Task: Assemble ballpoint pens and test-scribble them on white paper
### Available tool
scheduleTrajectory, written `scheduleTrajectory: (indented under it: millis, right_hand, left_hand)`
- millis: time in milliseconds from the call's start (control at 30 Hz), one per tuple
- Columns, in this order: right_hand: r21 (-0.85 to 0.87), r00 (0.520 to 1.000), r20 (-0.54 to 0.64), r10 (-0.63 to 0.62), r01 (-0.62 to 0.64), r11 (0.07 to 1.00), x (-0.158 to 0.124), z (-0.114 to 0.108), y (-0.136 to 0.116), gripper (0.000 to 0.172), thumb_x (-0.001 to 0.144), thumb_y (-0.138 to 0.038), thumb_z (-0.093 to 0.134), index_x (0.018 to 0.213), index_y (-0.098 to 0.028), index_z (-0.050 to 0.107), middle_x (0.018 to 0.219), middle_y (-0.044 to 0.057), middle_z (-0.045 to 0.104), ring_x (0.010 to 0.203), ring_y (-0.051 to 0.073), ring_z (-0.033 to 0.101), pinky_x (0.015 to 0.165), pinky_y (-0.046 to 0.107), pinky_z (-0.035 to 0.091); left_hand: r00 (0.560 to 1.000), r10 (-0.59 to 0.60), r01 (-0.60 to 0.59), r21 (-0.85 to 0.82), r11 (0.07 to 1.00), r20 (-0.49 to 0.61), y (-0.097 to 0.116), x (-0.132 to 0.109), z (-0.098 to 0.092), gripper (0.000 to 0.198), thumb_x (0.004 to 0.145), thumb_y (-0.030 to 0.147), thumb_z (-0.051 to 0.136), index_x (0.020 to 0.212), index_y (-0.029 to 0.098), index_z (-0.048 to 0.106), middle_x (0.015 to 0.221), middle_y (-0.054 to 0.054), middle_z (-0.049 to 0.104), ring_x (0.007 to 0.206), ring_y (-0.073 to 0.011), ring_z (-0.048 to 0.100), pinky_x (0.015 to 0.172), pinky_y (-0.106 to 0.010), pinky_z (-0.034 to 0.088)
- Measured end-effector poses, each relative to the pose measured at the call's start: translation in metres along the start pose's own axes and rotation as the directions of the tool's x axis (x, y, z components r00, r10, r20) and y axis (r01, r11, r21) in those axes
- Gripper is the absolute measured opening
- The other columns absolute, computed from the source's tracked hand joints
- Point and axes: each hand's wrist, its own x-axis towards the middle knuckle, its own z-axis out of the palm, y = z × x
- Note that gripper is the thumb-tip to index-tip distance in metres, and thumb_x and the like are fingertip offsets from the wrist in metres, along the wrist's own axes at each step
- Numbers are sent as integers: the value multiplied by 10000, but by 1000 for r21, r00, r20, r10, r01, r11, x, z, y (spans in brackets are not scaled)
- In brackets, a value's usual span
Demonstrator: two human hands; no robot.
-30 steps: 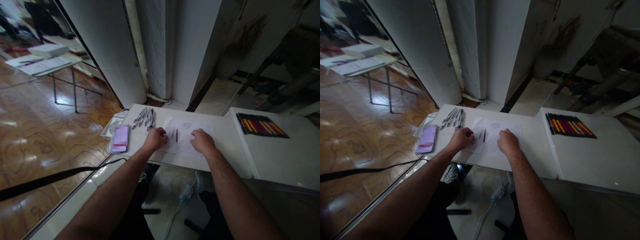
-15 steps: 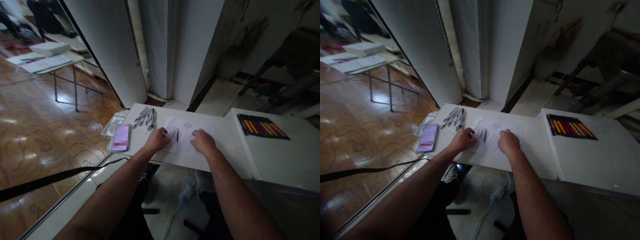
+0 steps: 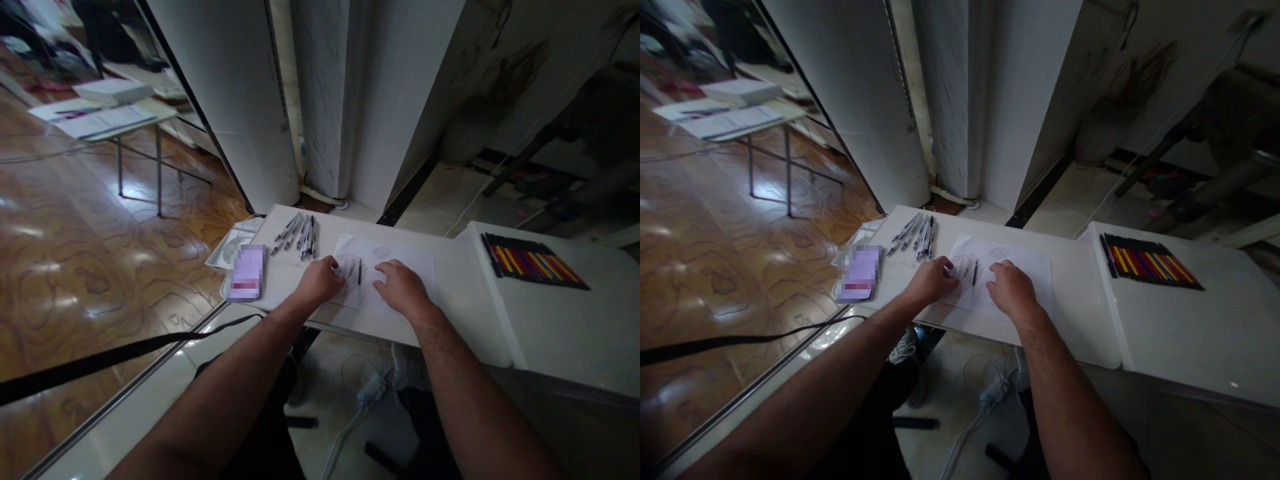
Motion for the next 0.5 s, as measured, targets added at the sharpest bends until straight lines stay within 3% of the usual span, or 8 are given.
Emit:
scheduleTrajectory:
  millis: [200, 500]
  right_hand:
    - [16, 1000, 21, 2, -3, 1000, 0, 0, -5, 363, 824, -282, 633, 1176, -197, 652, 1181, 83, 636, 1069, 208, 589, 906, 277, 421]
    - [96, 989, 27, -143, 140, 985, -3, 2, -15, 326, 876, -262, 565, 1187, -259, 664, 1123, 42, 642, 1026, 168, 595, 903, 248, 419]
  left_hand:
    - [999, -33, 33, 7, 999, 16, 3, -1, -1, 379, 721, 318, 668, 1060, 151, 649, 923, -102, 730, 809, -197, 663, 708, -256, 471]
    - [999, 6, -5, 40, 999, -44, 0, 0, 1, 333, 744, 307, 633, 1041, 158, 649, 896, -98, 723, 789, -207, 664, 704, -269, 476]
